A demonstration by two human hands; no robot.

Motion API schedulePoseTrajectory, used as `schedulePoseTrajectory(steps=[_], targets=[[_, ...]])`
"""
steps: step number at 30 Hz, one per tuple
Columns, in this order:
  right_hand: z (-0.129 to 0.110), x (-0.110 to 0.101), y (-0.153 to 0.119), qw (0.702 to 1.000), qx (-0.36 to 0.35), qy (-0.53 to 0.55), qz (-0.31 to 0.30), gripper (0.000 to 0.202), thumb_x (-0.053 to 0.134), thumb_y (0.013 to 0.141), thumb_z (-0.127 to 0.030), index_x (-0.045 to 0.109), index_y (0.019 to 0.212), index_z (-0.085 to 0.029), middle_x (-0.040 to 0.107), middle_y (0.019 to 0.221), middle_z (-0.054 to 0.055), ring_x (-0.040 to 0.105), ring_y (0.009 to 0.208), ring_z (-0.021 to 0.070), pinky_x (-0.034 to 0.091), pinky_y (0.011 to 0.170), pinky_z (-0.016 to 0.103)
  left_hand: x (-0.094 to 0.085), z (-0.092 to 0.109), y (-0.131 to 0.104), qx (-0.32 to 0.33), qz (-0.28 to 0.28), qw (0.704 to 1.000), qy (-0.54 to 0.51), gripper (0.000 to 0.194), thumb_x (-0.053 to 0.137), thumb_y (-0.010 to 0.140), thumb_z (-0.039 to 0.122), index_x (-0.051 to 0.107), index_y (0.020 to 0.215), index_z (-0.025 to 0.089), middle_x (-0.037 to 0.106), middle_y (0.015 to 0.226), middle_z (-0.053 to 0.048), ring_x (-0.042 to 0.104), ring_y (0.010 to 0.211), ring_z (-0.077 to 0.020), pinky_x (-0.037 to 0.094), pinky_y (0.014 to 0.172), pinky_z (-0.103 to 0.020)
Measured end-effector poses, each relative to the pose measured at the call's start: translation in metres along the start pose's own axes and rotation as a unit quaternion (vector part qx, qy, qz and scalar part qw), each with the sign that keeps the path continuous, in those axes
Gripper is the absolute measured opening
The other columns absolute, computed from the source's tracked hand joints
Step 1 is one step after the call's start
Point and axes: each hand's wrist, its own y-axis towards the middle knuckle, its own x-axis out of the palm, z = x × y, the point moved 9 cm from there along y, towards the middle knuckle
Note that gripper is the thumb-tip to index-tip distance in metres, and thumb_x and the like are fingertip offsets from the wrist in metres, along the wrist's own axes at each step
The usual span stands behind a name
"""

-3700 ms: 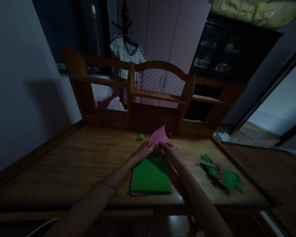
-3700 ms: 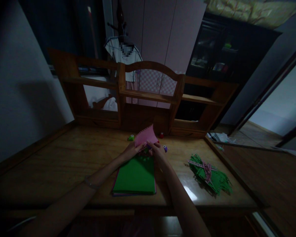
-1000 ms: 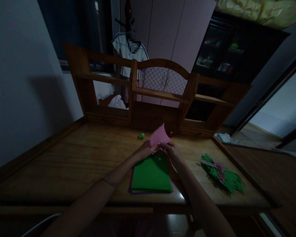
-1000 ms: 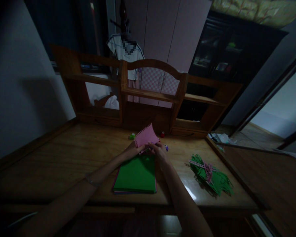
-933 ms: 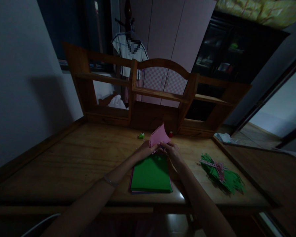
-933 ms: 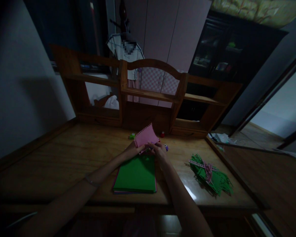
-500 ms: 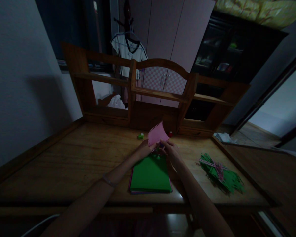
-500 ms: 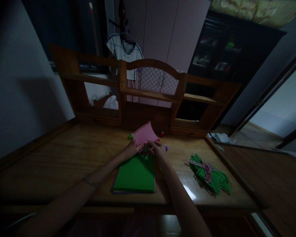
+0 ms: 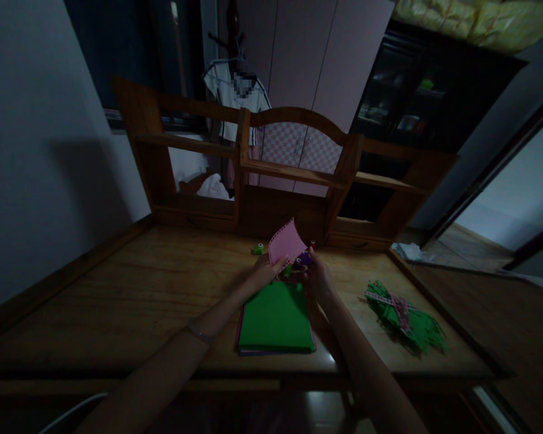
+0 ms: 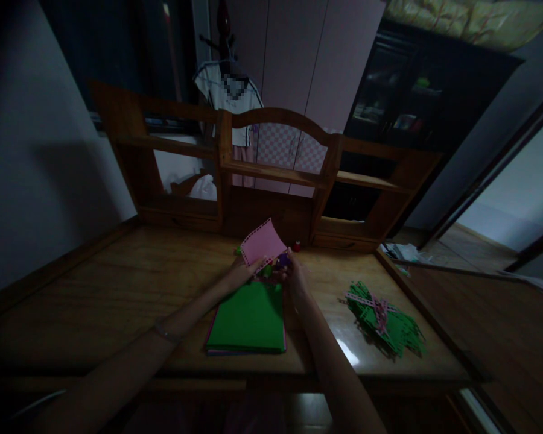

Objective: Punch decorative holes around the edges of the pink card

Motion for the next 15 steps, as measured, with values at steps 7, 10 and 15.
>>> schedulePoseTrajectory(steps=[7, 10, 15], targets=[[0.0017, 0.0002, -0.0030, 1.000, 0.009, 0.005, 0.004, 0.037, 0.065, 0.072, -0.056, 0.062, 0.073, -0.019, 0.060, 0.056, 0.002, 0.055, 0.043, 0.0125, 0.045, 0.041, 0.023, 0.0016, -0.0012, -0.0011, -0.017, -0.011, 1.000, -0.007, 0.046, 0.051, 0.083, 0.047, 0.063, 0.113, 0.014, 0.066, 0.115, -0.010, 0.057, 0.112, -0.0248, 0.043, 0.098, -0.038], [0.0014, -0.0004, -0.0040, 1.000, 0.012, 0.012, 0.011, 0.035, 0.066, 0.071, -0.054, 0.063, 0.073, -0.019, 0.060, 0.056, 0.002, 0.056, 0.044, 0.0123, 0.044, 0.040, 0.022, 0.0004, -0.0022, -0.0017, -0.026, -0.007, 1.000, -0.001, 0.047, 0.051, 0.082, 0.049, 0.064, 0.111, 0.014, 0.067, 0.112, -0.011, 0.059, 0.109, -0.0249, 0.045, 0.096, -0.037], [-0.0002, 0.0002, -0.0038, 1.000, 0.017, -0.004, 0.008, 0.041, 0.062, 0.072, -0.060, 0.063, 0.074, -0.019, 0.062, 0.056, 0.003, 0.055, 0.042, 0.0130, 0.043, 0.037, 0.023, -0.0015, 0.0009, -0.0015, -0.024, -0.004, 1.000, -0.005, 0.047, 0.051, 0.082, 0.050, 0.066, 0.107, 0.013, 0.066, 0.113, -0.012, 0.058, 0.110, -0.0256, 0.045, 0.096, -0.037]])
